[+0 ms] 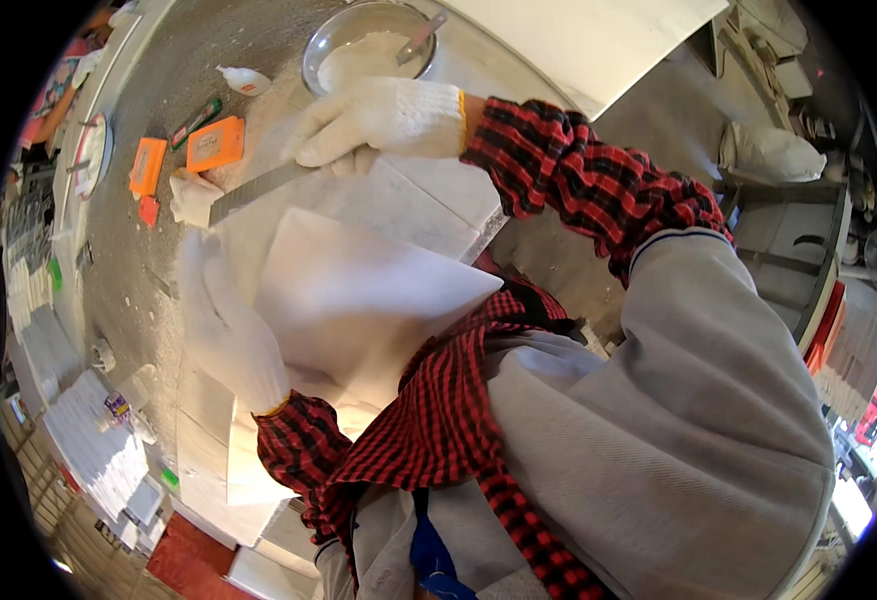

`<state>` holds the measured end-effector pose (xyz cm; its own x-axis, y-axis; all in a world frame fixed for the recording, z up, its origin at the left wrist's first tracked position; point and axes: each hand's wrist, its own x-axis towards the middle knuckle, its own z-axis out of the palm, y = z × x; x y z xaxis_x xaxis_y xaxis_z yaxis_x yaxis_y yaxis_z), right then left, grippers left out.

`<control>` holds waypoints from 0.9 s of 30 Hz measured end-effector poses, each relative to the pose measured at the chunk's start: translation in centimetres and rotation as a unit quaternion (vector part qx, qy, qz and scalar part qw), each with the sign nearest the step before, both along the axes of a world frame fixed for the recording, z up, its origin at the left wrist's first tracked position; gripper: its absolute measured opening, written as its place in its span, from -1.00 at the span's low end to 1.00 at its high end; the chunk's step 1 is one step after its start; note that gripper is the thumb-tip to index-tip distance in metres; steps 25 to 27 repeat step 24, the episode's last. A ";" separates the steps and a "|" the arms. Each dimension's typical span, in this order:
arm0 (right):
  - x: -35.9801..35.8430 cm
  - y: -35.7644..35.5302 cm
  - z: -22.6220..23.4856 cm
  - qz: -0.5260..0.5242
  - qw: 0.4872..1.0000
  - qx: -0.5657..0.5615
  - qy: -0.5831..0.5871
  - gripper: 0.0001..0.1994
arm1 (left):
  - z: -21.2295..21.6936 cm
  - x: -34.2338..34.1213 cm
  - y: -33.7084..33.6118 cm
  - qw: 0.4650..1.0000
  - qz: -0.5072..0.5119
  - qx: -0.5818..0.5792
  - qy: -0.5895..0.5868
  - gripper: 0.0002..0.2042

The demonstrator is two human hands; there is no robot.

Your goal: The person applies a white adhesive to the edges of a large white rectangular tile using a metal spatula. They repeatedly scoop the substance from a metal bowl and spread it along the tile's perimeter, flipping the tile to treat different sides.

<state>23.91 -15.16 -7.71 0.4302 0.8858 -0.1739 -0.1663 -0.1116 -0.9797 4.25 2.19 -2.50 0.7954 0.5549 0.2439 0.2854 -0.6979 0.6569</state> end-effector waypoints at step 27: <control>4.5 8.0 2.1 0.403 0.912 -0.058 -0.043 -0.64 | -2.3 -5.2 0.6 0.973 0.170 0.148 0.049 -0.74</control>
